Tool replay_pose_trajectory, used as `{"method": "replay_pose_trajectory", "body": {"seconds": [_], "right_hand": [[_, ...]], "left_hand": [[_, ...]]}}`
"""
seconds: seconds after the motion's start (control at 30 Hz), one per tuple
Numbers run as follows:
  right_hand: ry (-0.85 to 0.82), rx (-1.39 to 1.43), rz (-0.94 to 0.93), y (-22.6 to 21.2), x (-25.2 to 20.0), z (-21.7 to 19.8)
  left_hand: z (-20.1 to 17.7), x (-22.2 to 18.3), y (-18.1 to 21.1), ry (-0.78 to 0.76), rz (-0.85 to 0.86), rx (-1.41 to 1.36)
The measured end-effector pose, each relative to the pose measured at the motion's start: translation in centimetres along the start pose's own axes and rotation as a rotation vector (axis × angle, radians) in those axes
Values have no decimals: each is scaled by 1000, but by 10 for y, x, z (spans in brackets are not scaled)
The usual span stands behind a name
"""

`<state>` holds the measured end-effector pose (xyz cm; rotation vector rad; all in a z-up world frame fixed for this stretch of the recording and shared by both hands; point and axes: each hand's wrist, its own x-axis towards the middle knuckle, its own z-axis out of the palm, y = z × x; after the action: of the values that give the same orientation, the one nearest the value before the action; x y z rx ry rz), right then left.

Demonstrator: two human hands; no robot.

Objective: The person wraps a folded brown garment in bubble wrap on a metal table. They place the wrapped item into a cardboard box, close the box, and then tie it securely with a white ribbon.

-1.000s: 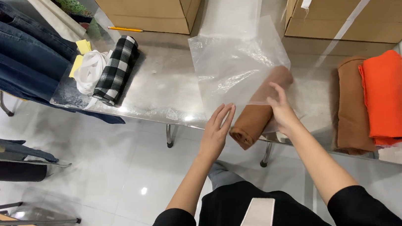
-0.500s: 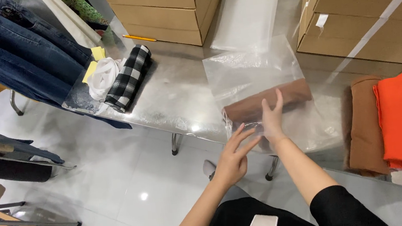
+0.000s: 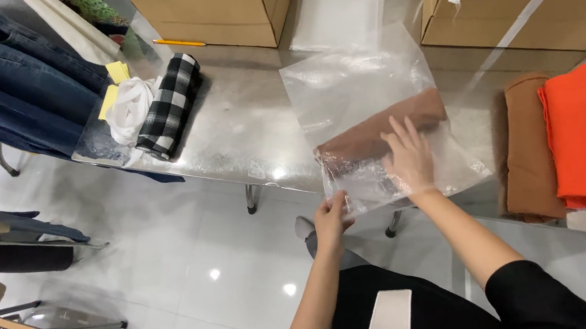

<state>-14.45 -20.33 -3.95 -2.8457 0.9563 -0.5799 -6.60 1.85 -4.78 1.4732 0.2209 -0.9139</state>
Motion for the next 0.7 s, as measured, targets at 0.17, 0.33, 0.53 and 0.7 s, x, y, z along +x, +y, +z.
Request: {"method": "replay_pose_trajectory", "body": {"seconds": [0.17, 0.33, 0.53, 0.7], "right_hand": [[-156, -37, -111, 16, -7, 5], [-387, -66, -126, 3, -9, -21], [-296, -98, -177, -3, -13, -15], [-512, -30, -11, -39, 8, -45]], "left_hand": [[6, -4, -5, 62, -4, -66], [15, -22, 13, 52, 13, -74], [15, -17, 22, 46, 34, -130], [8, 0, 26, -2, 99, -29]]}}
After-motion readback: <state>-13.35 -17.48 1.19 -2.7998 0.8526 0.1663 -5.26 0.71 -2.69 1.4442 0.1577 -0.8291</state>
